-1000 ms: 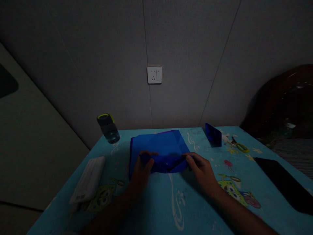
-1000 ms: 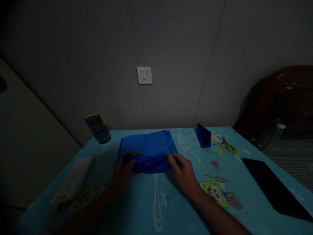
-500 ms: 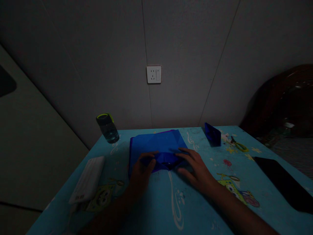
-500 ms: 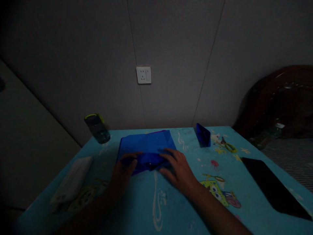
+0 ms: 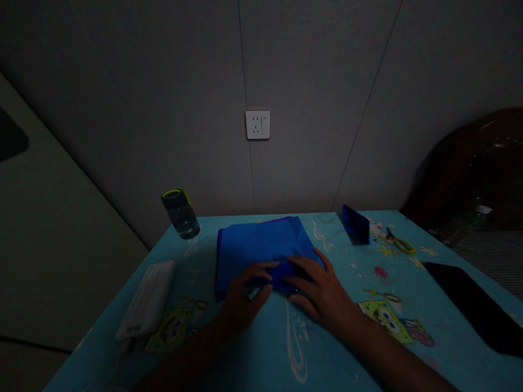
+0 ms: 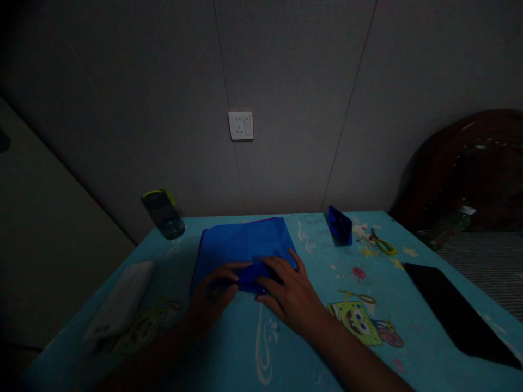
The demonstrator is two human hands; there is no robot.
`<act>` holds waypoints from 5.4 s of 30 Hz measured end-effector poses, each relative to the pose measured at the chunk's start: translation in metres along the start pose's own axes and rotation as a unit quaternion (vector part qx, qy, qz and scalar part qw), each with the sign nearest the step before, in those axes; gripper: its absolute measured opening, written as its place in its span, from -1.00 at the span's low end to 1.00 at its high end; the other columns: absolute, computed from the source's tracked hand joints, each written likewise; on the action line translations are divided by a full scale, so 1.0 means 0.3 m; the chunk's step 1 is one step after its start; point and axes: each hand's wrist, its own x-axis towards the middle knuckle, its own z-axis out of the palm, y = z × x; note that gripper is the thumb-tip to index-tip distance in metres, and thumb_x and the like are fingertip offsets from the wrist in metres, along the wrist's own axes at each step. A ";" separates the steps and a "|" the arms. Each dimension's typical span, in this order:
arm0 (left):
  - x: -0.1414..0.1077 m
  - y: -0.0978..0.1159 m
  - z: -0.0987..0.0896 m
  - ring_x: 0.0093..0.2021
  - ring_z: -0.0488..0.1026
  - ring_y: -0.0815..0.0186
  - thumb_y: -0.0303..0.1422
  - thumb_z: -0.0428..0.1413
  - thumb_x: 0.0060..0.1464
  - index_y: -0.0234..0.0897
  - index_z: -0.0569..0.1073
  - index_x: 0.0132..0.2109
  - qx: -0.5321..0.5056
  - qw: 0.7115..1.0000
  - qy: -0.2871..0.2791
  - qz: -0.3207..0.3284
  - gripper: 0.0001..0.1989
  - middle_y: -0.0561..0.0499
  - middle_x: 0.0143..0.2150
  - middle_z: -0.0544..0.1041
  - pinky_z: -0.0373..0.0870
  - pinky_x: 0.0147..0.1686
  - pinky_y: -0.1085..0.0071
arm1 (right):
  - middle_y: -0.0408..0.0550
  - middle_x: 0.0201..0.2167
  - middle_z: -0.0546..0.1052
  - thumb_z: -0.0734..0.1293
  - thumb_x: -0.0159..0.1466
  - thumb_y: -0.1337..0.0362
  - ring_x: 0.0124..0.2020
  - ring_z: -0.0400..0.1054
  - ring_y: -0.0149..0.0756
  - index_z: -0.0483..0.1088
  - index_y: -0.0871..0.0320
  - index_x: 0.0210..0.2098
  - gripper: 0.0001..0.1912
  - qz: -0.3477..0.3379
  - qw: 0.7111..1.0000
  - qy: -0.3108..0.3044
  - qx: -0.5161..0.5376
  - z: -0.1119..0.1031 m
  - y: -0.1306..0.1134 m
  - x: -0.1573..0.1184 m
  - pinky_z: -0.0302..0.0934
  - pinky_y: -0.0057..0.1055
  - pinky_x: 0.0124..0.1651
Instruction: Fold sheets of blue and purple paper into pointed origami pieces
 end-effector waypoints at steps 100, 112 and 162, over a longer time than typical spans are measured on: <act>-0.003 -0.008 0.050 -0.72 0.26 0.47 -0.04 -0.01 0.17 -0.28 0.32 -0.42 -0.053 0.968 -0.104 -0.220 -0.61 0.15 -0.69 0.33 0.15 -0.70 0.56 | -0.18 -0.55 0.37 0.29 0.25 -0.06 -0.51 0.22 -0.39 0.36 0.18 -0.44 -0.60 0.339 0.761 -0.061 0.549 0.053 -0.055 0.019 0.15 -0.44 -0.41; -0.009 -0.027 0.045 -0.76 0.19 0.50 0.10 0.03 0.07 -0.28 0.35 -0.54 -0.055 0.953 -0.143 -0.260 -0.48 0.12 -0.71 0.33 0.06 -0.74 0.54 | -0.17 -0.54 0.43 0.28 0.24 -0.11 -0.51 0.29 -0.38 0.36 0.17 -0.40 -0.57 0.335 0.730 -0.103 0.586 0.032 -0.058 0.020 0.19 -0.44 -0.43; -0.018 -0.023 0.036 -0.26 0.56 0.17 -0.13 0.16 0.04 -0.27 0.49 -0.13 -0.082 0.955 -0.097 -0.267 -0.66 -0.04 -0.39 0.59 0.47 -0.33 0.35 | -0.12 -0.52 0.53 0.19 0.35 0.09 -0.51 0.39 -0.29 0.47 0.20 -0.07 -0.62 0.234 0.922 -0.062 0.303 0.020 -0.020 -0.004 0.21 -0.41 -0.42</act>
